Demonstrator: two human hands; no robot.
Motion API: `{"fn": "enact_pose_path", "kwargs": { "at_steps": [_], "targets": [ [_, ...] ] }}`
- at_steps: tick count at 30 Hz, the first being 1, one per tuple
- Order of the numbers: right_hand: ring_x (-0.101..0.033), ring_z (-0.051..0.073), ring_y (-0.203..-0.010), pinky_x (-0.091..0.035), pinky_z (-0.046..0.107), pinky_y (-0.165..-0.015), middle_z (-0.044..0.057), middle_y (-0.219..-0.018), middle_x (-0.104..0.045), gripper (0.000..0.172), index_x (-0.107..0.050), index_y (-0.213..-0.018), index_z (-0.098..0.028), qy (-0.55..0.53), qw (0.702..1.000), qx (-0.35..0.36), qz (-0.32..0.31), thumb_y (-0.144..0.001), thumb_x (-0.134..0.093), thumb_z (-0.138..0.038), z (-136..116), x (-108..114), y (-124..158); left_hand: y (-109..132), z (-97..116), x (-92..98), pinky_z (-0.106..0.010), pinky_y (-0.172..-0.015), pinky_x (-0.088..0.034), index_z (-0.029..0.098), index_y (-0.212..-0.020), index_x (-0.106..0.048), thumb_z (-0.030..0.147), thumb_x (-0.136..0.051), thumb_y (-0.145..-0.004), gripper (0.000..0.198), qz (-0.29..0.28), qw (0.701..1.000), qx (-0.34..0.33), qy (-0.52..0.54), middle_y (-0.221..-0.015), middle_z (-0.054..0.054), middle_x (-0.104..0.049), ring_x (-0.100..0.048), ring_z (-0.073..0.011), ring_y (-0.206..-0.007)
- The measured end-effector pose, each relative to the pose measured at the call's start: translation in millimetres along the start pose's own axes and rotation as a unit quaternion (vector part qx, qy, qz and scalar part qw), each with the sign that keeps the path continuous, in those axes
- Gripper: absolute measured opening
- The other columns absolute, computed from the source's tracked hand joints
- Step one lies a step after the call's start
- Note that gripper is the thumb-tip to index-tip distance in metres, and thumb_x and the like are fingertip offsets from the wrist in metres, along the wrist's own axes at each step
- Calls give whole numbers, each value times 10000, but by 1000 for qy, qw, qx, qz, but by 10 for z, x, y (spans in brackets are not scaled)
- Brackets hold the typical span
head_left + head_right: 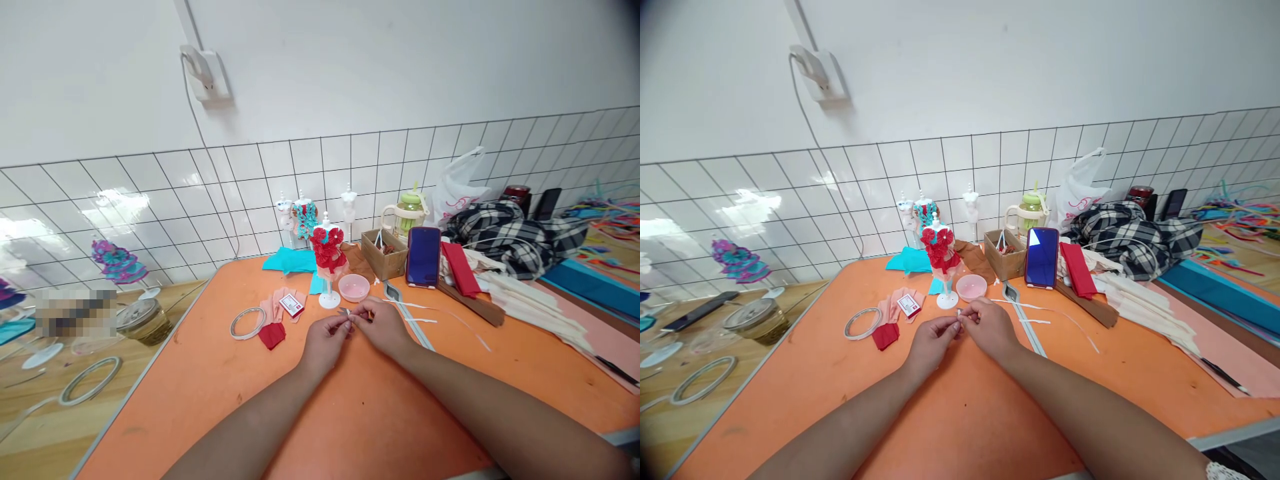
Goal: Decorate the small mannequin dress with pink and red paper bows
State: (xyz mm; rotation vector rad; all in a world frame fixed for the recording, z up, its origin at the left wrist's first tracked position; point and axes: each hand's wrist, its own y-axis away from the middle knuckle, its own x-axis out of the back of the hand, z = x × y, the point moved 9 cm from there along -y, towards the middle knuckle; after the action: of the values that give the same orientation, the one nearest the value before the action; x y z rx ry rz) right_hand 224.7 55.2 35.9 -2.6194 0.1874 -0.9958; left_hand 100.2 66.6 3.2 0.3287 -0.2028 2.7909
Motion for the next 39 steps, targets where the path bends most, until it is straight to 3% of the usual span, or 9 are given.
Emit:
{"fn": "enact_pose_path", "kwargs": {
  "at_steps": [7,14,21,29,34,39],
  "targets": [
    [-585,162,-815,-419,260,-691,30,-875,-676,208,-699,-823,-213,-29,995,43,-84,-832,-504,-288,-45,-71,-7,-15,-40,80,-277,-671,-480,185,-837,-720,370,-543,-785,261,11,998,-12,-62,-723,-36,-703,-633,-186,-695],
    [-574,143,-713,-404,243,-624,19,-820,-671,160,-695,-843,-218,10,996,51,-78,-797,-544,-242,-117,-36,7,-15,35,101,-235,-578,-454,164,-685,-696,302,-534,-756,224,25,994,-30,-98,-624,-23,-666,-588,-153,-593],
    [-583,149,-736,-398,247,-650,11,-818,-676,199,-701,-929,-270,82,988,104,-75,-826,-530,-274,-220,22,60,-35,-30,49,-246,-601,-488,165,-844,-736,295,-507,-766,274,-16,1000,9,-24,-767,-37,-723,-642,-187,-734],
    [-601,164,-813,-372,253,-662,22,-877,-678,238,-674,-1017,-292,156,974,142,-77,-867,-491,-314,-256,-17,113,-20,-107,19,-250,-595,-500,189,-916,-724,329,-537,-765,278,-23,998,61,26,-853,-36,-732,-661,-210,-840],
    [-602,159,-802,-367,254,-657,15,-857,-679,225,-690,-970,-292,157,974,138,-85,-860,-495,-311,-244,-26,107,-18,-136,30,-245,-566,-491,172,-814,-729,344,-564,-745,248,-11,998,67,13,-788,-43,-732,-666,-214,-792],
    [-590,139,-748,-368,246,-660,-1,-797,-674,202,-709,-820,-273,116,982,124,-80,-833,-507,-274,-251,-7,110,-19,-92,50,-231,-557,-475,160,-694,-714,305,-567,-732,209,2,999,28,-43,-689,-37,-716,-642,-169,-630]
  ]
}}
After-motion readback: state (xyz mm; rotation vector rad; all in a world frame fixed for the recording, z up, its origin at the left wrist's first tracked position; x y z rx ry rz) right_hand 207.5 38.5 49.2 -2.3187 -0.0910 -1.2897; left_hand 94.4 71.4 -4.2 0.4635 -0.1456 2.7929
